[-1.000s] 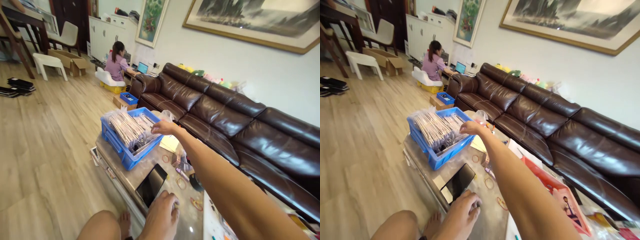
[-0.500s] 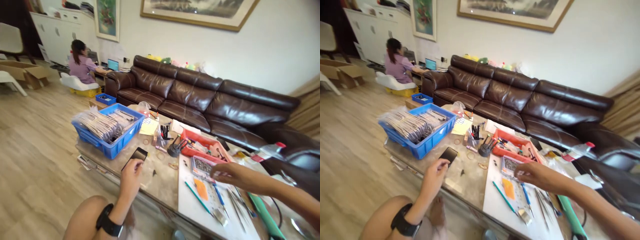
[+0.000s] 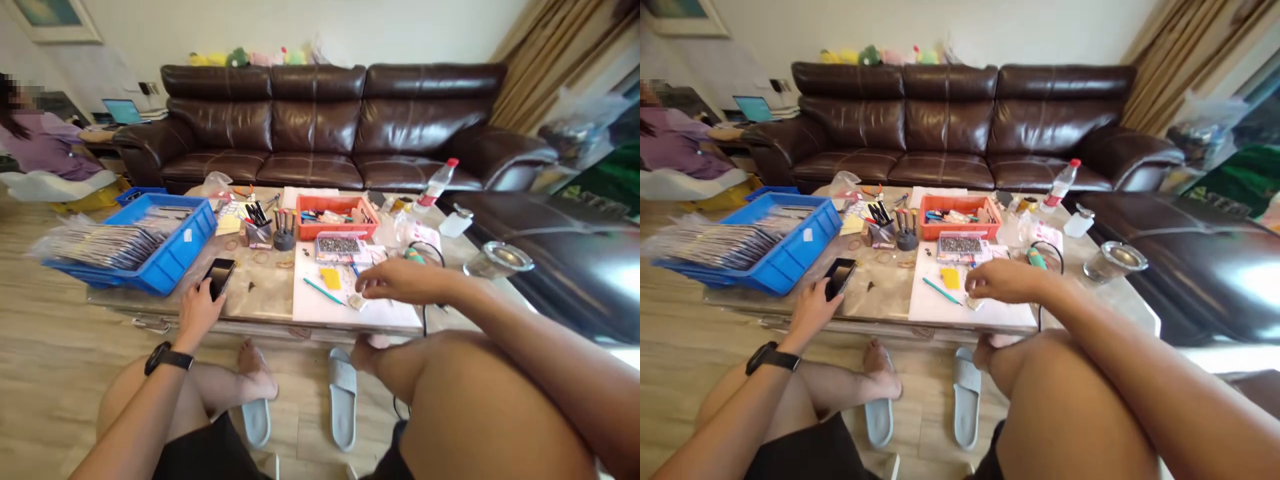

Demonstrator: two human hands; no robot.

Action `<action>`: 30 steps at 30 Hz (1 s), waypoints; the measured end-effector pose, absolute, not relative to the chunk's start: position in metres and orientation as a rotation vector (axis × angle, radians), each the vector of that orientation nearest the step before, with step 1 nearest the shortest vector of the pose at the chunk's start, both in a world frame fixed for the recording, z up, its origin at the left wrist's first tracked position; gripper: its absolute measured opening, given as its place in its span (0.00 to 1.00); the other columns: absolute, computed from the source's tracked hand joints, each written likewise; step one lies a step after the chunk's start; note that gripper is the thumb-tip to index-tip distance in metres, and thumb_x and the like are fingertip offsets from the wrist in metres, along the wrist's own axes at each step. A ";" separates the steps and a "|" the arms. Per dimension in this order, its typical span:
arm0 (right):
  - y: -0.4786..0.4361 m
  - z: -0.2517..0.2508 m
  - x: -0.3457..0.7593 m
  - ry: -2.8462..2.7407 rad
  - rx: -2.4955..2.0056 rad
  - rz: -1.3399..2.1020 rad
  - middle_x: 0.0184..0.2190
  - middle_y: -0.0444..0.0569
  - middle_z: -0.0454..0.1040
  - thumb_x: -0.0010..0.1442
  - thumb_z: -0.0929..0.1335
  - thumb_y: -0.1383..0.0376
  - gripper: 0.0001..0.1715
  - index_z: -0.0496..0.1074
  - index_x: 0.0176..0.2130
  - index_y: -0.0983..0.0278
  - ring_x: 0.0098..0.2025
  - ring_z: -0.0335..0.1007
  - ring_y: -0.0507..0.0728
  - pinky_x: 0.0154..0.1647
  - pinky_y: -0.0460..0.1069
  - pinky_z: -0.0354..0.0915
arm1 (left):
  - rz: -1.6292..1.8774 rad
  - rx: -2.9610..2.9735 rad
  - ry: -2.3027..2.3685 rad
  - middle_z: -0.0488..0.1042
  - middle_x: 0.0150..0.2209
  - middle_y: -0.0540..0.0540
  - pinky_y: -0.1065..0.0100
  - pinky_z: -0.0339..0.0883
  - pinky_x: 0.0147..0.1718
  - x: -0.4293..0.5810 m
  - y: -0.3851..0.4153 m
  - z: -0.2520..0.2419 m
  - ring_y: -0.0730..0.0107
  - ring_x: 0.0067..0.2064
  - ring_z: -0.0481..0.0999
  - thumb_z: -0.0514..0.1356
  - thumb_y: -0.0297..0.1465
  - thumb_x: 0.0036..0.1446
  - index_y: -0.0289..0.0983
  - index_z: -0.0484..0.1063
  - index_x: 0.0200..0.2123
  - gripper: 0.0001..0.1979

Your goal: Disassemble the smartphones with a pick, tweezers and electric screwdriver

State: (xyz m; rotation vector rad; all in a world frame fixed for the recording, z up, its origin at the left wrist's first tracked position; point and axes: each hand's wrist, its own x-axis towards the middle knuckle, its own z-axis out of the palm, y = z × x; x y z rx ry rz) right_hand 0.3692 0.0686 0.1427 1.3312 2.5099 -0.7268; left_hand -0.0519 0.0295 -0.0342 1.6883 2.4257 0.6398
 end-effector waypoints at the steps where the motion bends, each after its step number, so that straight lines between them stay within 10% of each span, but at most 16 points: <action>1: 0.066 0.145 0.372 2.527 1.349 -0.722 0.41 0.53 0.85 0.64 0.68 0.59 0.15 0.83 0.46 0.60 0.39 0.81 0.63 0.43 0.53 0.70 | 0.567 1.696 2.454 0.70 0.60 0.25 0.40 0.59 0.62 -0.051 0.030 -0.036 0.35 0.64 0.67 0.60 0.34 0.62 0.30 0.68 0.62 0.27; 7: 0.052 0.149 0.399 2.564 1.461 -0.630 0.40 0.53 0.84 0.67 0.71 0.62 0.11 0.84 0.46 0.58 0.36 0.77 0.60 0.44 0.53 0.67 | 0.361 1.701 2.629 0.69 0.62 0.35 0.41 0.57 0.63 -0.049 0.034 -0.035 0.45 0.64 0.67 0.60 0.37 0.67 0.35 0.67 0.63 0.24; 14: 0.039 0.153 0.415 2.549 1.500 -0.676 0.41 0.50 0.84 0.66 0.72 0.62 0.12 0.84 0.48 0.59 0.38 0.79 0.60 0.45 0.53 0.67 | 0.668 1.767 2.579 0.52 0.70 0.19 0.36 0.47 0.66 -0.009 0.008 -0.016 0.28 0.71 0.50 0.54 0.36 0.66 0.25 0.67 0.62 0.26; 21: 0.014 0.145 0.404 2.493 1.192 -1.094 0.36 0.46 0.85 0.63 0.73 0.64 0.07 0.85 0.41 0.55 0.35 0.80 0.60 0.37 0.51 0.67 | 0.580 1.820 1.964 0.79 0.45 0.43 0.55 0.73 0.53 0.089 -0.062 -0.087 0.60 0.49 0.79 0.58 0.33 0.69 0.38 0.76 0.44 0.09; 30: -0.019 -0.004 0.338 2.096 1.091 -1.249 0.36 0.50 0.84 0.52 0.80 0.63 0.14 0.85 0.40 0.60 0.45 0.82 0.67 0.48 0.57 0.74 | 0.704 1.481 1.839 0.74 0.59 0.41 0.54 0.76 0.51 0.109 -0.015 -0.130 0.58 0.54 0.77 0.63 0.38 0.68 0.43 0.74 0.57 0.16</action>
